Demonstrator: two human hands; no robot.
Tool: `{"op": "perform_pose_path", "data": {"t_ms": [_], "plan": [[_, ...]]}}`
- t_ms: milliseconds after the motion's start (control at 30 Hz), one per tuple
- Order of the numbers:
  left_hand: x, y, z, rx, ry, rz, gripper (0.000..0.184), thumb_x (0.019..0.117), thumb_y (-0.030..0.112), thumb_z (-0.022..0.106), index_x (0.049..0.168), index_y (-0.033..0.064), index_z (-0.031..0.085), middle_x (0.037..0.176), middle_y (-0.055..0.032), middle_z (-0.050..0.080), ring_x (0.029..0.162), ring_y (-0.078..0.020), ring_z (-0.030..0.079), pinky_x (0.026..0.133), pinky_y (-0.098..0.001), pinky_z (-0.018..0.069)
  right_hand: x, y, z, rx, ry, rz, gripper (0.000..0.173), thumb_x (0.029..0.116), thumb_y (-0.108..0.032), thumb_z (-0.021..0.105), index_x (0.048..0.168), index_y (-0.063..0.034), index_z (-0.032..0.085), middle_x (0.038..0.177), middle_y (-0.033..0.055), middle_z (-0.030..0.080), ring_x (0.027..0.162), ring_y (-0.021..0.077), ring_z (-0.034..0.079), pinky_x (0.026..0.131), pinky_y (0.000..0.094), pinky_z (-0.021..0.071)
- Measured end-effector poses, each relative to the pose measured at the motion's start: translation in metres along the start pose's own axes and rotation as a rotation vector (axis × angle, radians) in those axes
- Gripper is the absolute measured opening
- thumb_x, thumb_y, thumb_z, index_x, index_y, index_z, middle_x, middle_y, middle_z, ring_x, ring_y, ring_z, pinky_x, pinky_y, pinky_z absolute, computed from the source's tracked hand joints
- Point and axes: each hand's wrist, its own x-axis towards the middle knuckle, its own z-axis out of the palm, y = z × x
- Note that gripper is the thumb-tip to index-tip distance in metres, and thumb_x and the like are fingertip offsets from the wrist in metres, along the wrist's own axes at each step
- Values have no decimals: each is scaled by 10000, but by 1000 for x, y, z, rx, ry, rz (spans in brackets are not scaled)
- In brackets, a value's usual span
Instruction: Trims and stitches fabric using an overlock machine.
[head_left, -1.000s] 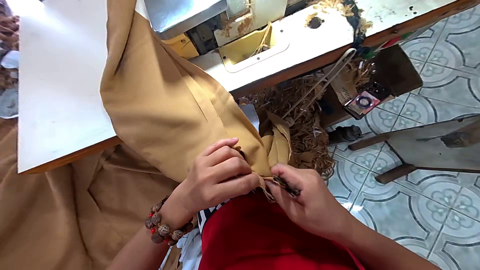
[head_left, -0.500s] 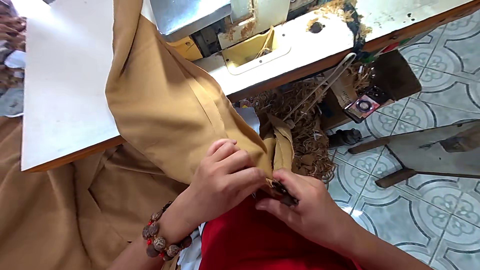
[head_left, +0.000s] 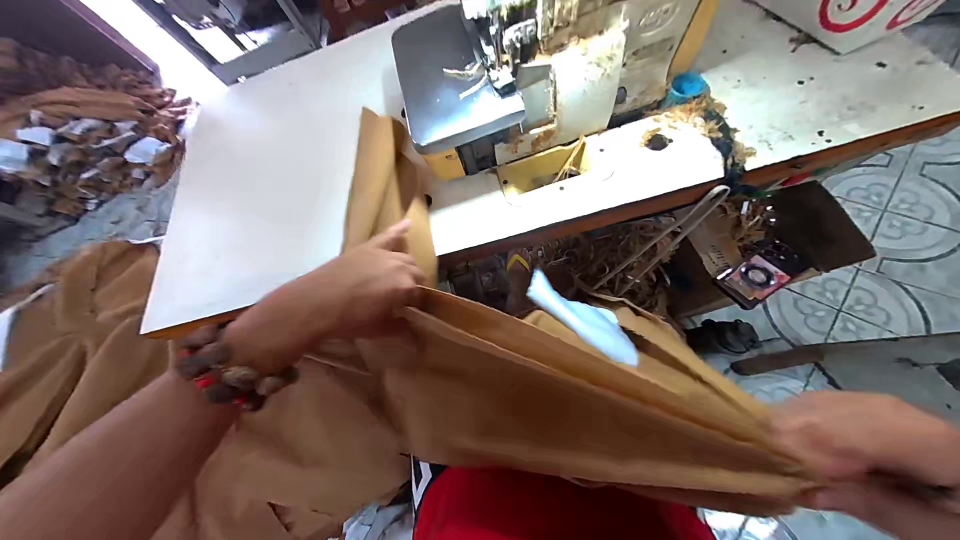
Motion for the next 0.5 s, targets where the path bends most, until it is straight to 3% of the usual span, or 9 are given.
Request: {"op": "perform_pose_path", "data": {"t_ms": [33, 100, 200, 267, 333, 433, 500], "plan": [[-27, -12, -3, 27, -18, -73, 147, 721, 199, 851, 712, 126, 723, 736, -30, 690, 819, -270, 721, 1122, -724, 346, -15, 5, -17, -4, 30, 65, 125, 1039, -311, 608, 1089, -203, 647, 934, -117, 661, 856, -86, 614, 749, 103, 510], [-86, -32, -8, 74, -49, -208, 124, 748, 240, 830, 740, 146, 750, 768, -20, 700, 839, -262, 724, 1083, -757, 362, -42, 27, -44, -22, 94, 225, 167, 1016, -355, 638, 1150, -282, 707, 932, -185, 702, 779, -118, 627, 680, 94, 534], [-161, -43, -25, 120, -57, -420, 97, 723, 256, 842, 740, 195, 769, 784, 15, 723, 839, -240, 733, 1048, -760, 397, -54, 61, -61, -50, 163, 516, 130, 956, -252, 635, 1002, -159, 714, 802, -156, 693, 610, -77, 596, 543, 131, 508], [-193, -39, -41, 47, -38, -559, 88, 743, 194, 869, 768, 170, 788, 833, -15, 749, 894, -288, 735, 1064, -757, 373, -48, 85, -63, -48, 176, 651, 119, 925, -199, 603, 985, -137, 686, 752, -165, 674, 573, -67, 585, 527, 142, 500], [-212, -29, -53, -122, 125, -623, 56, 787, 176, 782, 787, 121, 793, 875, -53, 761, 968, -320, 725, 1086, -710, 375, -34, 101, -59, -42, 164, 702, 133, 924, -136, 576, 1015, -85, 659, 756, -165, 663, 581, -69, 581, 553, 148, 508], [-225, -21, -67, -309, 415, -602, 188, 834, 257, 690, 758, 104, 768, 889, -15, 763, 1037, -207, 723, 1165, -556, 396, -17, 119, -52, -64, 132, 663, 157, 922, -98, 586, 1033, 3, 631, 878, -109, 660, 666, -74, 597, 629, 152, 529], [-223, -19, -75, -336, 513, -576, 167, 826, 204, 662, 735, 85, 738, 895, -18, 757, 1068, -175, 708, 1191, -501, 369, -9, 125, -50, -124, 68, 598, 228, 929, -107, 590, 1050, 85, 617, 1057, 17, 630, 784, -51, 593, 704, 163, 525]]}}
